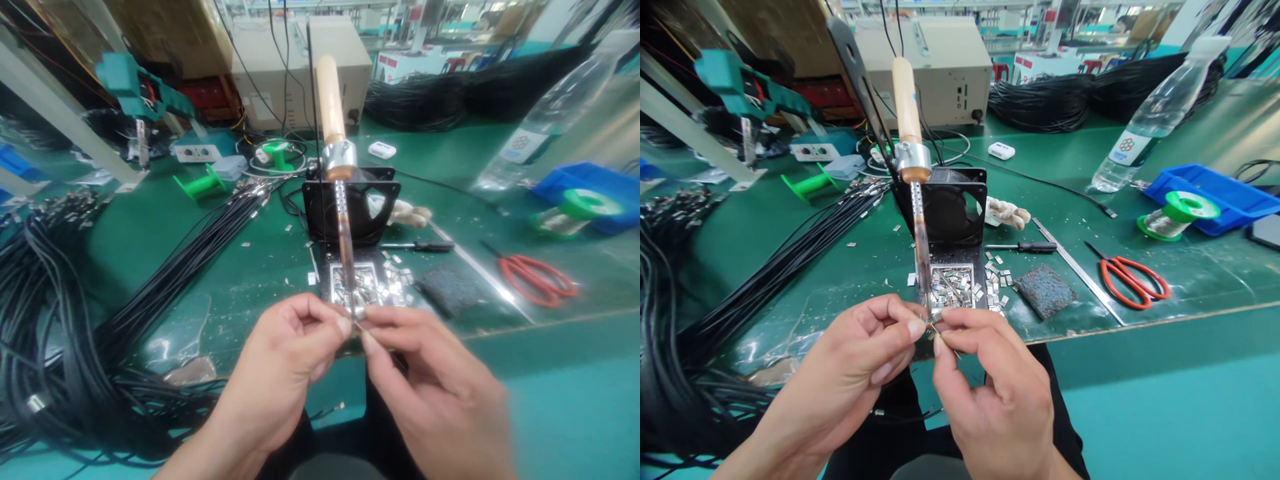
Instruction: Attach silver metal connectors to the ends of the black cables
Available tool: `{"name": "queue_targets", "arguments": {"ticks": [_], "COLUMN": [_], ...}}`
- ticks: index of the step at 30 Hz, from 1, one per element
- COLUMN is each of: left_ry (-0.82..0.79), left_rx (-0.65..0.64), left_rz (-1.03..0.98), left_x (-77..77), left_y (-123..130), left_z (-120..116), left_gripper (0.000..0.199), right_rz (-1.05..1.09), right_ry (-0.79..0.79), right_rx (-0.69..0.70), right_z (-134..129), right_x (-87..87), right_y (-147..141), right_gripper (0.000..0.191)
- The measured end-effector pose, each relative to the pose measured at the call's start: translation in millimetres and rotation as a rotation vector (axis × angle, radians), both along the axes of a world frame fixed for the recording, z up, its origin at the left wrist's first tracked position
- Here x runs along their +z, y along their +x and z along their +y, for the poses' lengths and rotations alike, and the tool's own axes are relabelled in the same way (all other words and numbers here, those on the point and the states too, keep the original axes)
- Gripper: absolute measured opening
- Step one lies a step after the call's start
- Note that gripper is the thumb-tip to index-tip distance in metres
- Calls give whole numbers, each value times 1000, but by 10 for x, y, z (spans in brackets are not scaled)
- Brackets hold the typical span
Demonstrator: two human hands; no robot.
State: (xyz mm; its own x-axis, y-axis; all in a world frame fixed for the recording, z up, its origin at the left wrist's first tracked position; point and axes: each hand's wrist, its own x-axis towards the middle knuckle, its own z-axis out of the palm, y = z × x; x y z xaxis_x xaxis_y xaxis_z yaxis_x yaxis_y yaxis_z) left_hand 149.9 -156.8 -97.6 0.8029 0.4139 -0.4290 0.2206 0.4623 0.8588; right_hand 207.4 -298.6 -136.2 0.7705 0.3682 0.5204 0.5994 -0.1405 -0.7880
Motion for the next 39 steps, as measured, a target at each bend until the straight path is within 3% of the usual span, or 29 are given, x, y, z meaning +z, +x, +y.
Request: {"name": "queue_targets", "arguments": {"ticks": [39], "left_ry": [2], "left_rx": [-6], "left_rz": [13], "left_x": [-39], "left_y": [-38], "left_z": [-10], "left_gripper": [28], "right_rz": [24], "right_ry": [22], "right_rx": [13], "right_z": [-7], "right_x": [-5], "right_y": [-19], "right_gripper": [14]}}
